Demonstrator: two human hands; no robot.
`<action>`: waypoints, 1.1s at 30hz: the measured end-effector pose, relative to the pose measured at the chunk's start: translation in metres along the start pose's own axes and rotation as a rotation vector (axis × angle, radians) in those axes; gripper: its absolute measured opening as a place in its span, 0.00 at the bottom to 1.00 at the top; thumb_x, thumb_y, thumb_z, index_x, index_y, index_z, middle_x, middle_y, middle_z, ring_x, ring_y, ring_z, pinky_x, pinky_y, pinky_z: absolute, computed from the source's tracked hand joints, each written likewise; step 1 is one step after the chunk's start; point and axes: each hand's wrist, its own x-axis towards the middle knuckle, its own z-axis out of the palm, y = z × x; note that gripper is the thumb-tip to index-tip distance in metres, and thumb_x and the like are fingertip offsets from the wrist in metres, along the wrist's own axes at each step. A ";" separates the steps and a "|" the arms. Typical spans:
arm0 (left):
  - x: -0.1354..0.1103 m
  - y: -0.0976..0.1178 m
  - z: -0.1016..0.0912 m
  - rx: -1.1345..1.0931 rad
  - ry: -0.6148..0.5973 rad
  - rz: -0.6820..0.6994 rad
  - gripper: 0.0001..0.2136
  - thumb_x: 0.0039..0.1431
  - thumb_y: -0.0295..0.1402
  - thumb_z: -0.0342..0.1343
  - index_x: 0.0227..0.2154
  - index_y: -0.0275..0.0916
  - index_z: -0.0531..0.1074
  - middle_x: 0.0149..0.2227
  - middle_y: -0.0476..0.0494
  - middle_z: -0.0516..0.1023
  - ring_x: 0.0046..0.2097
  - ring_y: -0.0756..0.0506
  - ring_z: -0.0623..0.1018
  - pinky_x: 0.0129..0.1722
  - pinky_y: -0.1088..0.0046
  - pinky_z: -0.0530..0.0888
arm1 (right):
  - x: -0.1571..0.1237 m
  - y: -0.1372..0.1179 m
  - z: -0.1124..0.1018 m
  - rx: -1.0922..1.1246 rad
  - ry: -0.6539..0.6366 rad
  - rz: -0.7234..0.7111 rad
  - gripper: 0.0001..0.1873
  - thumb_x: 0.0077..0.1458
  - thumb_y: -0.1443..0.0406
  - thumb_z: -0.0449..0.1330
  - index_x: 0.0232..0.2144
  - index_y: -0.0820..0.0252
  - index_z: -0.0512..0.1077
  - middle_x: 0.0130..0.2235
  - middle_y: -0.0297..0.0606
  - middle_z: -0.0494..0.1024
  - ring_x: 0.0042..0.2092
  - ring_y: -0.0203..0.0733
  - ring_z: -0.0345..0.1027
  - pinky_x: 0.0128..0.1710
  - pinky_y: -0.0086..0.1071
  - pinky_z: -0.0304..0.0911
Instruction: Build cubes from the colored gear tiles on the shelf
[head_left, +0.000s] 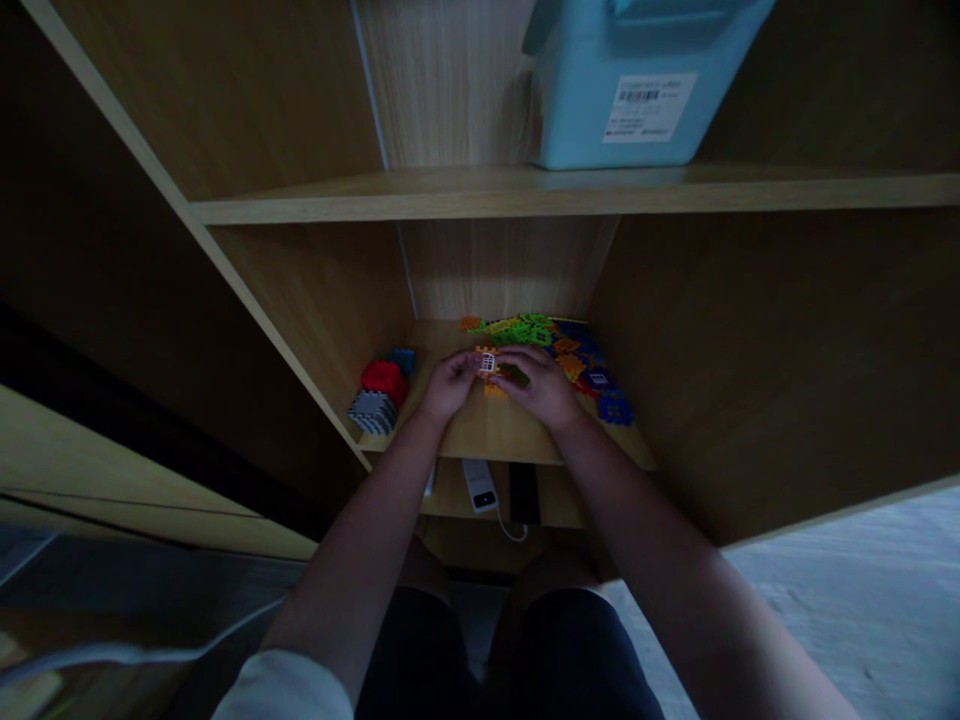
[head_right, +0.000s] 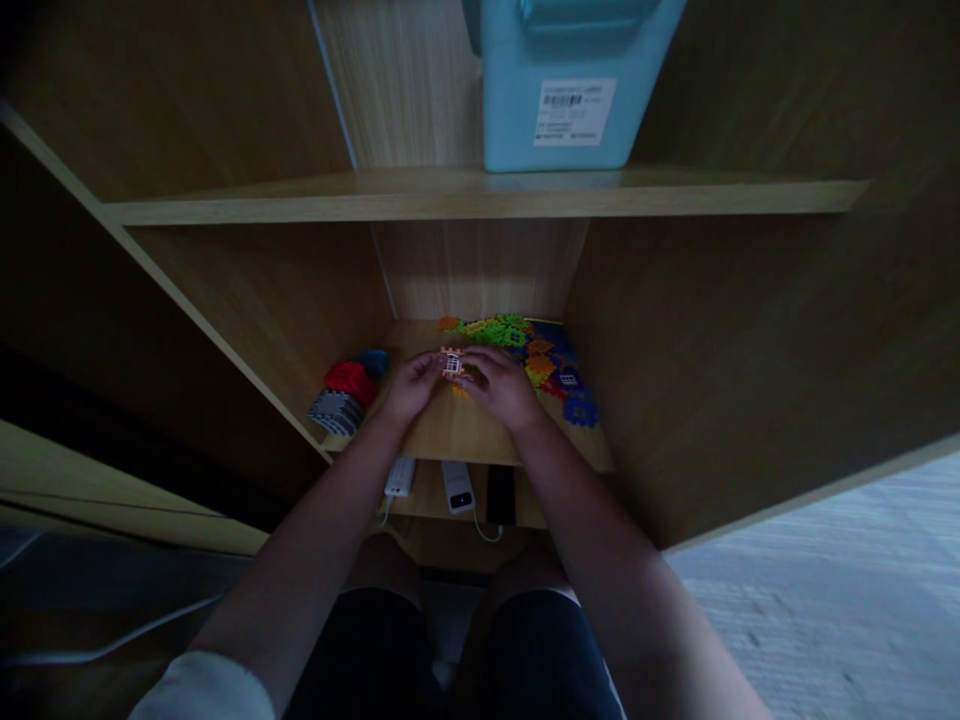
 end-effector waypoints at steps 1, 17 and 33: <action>0.000 0.000 0.000 0.023 0.005 0.004 0.27 0.67 0.61 0.57 0.41 0.38 0.82 0.43 0.40 0.87 0.44 0.40 0.83 0.50 0.62 0.79 | 0.000 0.001 0.000 -0.001 -0.006 0.007 0.13 0.64 0.58 0.72 0.51 0.47 0.81 0.57 0.40 0.84 0.58 0.52 0.78 0.63 0.51 0.72; 0.002 -0.019 -0.011 0.222 -0.150 0.115 0.30 0.53 0.45 0.76 0.56 0.41 0.77 0.60 0.34 0.80 0.62 0.34 0.79 0.69 0.48 0.72 | -0.020 0.017 -0.007 -0.074 -0.135 0.195 0.15 0.60 0.60 0.70 0.49 0.51 0.79 0.47 0.40 0.87 0.50 0.52 0.79 0.52 0.45 0.73; 0.002 -0.019 -0.008 -0.002 -0.251 0.090 0.31 0.52 0.37 0.77 0.57 0.39 0.74 0.59 0.32 0.80 0.61 0.36 0.80 0.66 0.52 0.74 | -0.022 0.023 -0.004 -0.028 -0.149 0.193 0.14 0.63 0.58 0.68 0.49 0.52 0.78 0.50 0.41 0.87 0.51 0.51 0.80 0.55 0.45 0.73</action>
